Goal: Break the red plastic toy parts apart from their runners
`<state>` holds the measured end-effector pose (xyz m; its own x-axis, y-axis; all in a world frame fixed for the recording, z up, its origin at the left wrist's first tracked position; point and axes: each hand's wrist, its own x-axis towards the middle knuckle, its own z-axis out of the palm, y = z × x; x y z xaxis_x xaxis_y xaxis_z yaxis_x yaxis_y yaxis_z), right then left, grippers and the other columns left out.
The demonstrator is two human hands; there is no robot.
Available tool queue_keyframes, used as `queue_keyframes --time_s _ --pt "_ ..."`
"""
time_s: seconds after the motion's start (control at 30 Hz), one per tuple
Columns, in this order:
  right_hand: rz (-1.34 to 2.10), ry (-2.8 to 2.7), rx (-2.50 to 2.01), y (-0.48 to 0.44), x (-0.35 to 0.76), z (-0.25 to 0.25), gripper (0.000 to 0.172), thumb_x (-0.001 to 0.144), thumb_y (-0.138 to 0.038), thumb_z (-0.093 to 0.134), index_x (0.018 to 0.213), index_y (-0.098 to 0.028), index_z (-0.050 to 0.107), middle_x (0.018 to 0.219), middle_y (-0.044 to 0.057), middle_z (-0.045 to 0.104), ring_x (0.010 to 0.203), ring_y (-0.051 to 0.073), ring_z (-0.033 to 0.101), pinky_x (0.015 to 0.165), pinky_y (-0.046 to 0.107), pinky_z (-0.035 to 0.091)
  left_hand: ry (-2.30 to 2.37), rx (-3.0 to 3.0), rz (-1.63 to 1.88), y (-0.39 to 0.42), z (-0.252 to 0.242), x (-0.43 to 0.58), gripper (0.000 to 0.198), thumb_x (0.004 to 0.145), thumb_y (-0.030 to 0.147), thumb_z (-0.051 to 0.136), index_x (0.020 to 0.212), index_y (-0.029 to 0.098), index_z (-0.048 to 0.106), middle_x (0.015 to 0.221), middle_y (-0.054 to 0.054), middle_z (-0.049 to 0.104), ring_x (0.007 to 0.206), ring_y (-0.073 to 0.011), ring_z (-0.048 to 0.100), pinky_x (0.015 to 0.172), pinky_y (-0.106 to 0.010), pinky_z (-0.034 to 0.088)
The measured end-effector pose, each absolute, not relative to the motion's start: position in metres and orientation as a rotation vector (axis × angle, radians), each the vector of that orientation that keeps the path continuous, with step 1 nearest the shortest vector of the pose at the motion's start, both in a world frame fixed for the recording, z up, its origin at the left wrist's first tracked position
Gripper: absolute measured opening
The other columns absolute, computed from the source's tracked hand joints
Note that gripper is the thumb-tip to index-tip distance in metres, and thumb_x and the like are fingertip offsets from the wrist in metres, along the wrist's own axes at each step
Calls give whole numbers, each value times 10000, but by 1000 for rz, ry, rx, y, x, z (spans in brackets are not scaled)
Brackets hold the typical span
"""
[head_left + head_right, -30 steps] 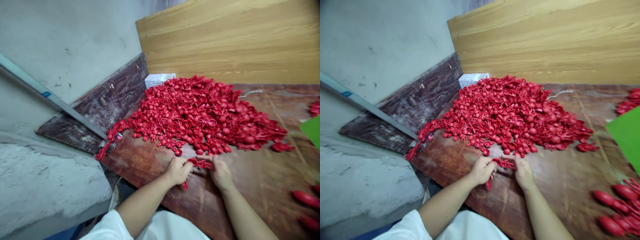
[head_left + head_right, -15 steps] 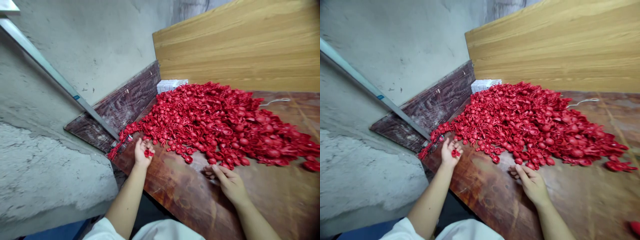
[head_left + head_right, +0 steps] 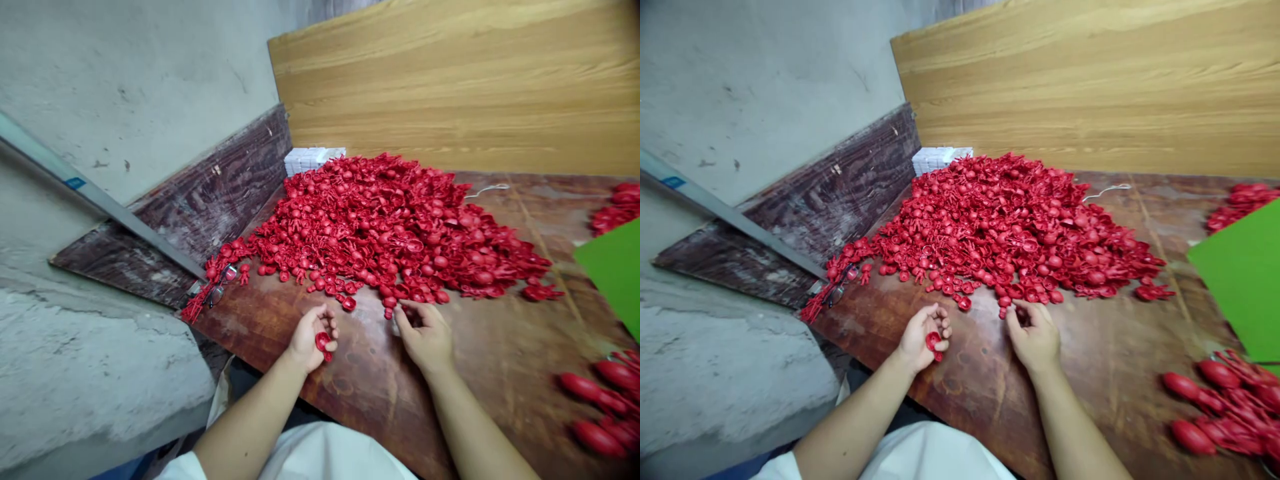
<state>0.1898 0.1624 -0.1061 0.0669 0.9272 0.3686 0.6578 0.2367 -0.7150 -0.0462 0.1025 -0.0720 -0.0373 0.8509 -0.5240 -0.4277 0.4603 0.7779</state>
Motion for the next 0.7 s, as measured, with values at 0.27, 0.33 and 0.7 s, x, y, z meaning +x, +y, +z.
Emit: queue_keyframes --time_s 0.27,0.33,0.7 --pt "348 -1829 -1517 157 181 -107 382 834 -597 651 892 -227 724 905 78 691 782 242 648 730 362 508 2057 927 1142 123 -65 -118 241 800 408 685 895 200 610 957 -85 647 911 -207 643 699 -248 492" --pt "387 -1847 -1482 159 183 -107 371 840 -594 638 820 -227 686 876 74 691 778 243 646 734 364 507 2349 1000 1090 127 -58 -155 281 832 368 652 1050 196 611 1223 -161 589 1136 -294 593 826 -324 497" --pt "419 -1845 -1560 159 181 -111 305 791 -399 625 1027 -210 662 982 89 711 871 276 660 774 395 524 2847 1319 483 132 -58 -234 190 817 354 643 885 186 702 844 -144 729 845 -328 694 754 -387 498"
